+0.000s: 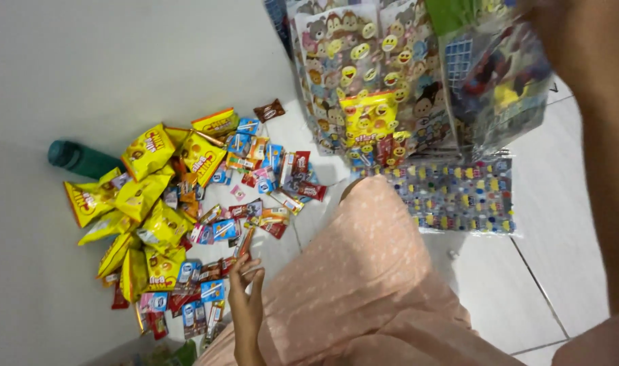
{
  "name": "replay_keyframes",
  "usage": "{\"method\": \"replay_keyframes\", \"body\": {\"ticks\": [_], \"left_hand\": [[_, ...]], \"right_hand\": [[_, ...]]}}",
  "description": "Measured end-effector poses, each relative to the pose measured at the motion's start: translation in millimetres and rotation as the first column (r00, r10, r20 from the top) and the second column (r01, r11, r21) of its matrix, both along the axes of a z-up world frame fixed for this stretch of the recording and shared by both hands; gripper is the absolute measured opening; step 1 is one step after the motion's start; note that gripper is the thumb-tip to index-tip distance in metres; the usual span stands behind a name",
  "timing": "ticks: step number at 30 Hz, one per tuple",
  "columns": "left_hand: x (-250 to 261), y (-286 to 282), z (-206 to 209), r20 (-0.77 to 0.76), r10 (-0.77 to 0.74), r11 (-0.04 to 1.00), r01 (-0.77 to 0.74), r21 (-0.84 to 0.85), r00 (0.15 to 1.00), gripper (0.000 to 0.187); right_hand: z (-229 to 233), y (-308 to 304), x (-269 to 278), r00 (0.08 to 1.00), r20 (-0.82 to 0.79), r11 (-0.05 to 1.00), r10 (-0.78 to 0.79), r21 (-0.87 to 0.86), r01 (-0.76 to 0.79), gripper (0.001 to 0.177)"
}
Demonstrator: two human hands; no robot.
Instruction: The person is filling clear plastic gift bags with various small snack packets and treats from a large pile on the floor.
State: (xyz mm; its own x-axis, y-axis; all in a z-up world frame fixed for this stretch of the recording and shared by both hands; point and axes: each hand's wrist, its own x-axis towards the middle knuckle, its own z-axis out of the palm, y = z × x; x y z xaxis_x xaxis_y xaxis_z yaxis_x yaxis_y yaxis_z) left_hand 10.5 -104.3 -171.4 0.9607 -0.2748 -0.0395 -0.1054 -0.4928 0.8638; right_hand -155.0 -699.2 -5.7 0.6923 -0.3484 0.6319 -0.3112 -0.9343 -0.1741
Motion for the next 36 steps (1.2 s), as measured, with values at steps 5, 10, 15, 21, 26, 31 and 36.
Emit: {"method": "replay_keyframes", "body": {"ticks": [5, 10, 15, 21, 26, 31, 36], "left_hand": [[2.4, -11.5, -4.3, -0.024, -0.023, 1.000, 0.023, 0.007, 0.999, 0.051], [6.9, -85.5, 18.9, -0.075, -0.151, 0.985, 0.156, 0.070, 0.986, 0.051], [4.1, -196.8, 35.1, -0.036, -0.419, 0.908, 0.418, -0.033, 0.907, 0.051], [-15.6, -342.6, 34.6, 0.098, -0.817, 0.574, 0.817, 0.045, 0.569, 0.042], [-25.3, -423.8, -21.9, 0.278, -0.904, 0.371, 0.919, 0.132, 0.325, 0.043], [-11.4, -468.7, -67.9, 0.147, -0.938, 0.329, 0.941, 0.083, 0.315, 0.056], [4.9, -486.3, -68.1, -0.004, -0.936, 0.351, 0.932, 0.083, 0.353, 0.062]], "right_hand": [[-92.1, -69.6, 74.2, 0.994, 0.048, 0.984, -0.102, -0.142, 0.108, 0.012], [-85.0, -30.1, 110.5, 0.913, 0.409, 0.954, 0.010, 0.269, -0.131, 0.058], [-119.5, -15.9, 92.3, 0.945, 0.149, 0.955, -0.291, 0.095, 0.280, 0.076], [-195.8, 27.3, 12.2, 0.876, 0.471, 0.994, -0.105, 0.039, 0.098, 0.037], [-431.9, -22.5, -92.3, 0.798, -0.326, 0.440, -0.507, 0.699, 0.564, 0.080], [-408.0, 3.7, -87.2, 0.731, -0.448, 0.235, -0.514, 0.747, 0.623, 0.089], [-399.9, -1.6, -73.3, 0.754, -0.434, 0.215, -0.493, 0.779, 0.589, 0.082]]}}
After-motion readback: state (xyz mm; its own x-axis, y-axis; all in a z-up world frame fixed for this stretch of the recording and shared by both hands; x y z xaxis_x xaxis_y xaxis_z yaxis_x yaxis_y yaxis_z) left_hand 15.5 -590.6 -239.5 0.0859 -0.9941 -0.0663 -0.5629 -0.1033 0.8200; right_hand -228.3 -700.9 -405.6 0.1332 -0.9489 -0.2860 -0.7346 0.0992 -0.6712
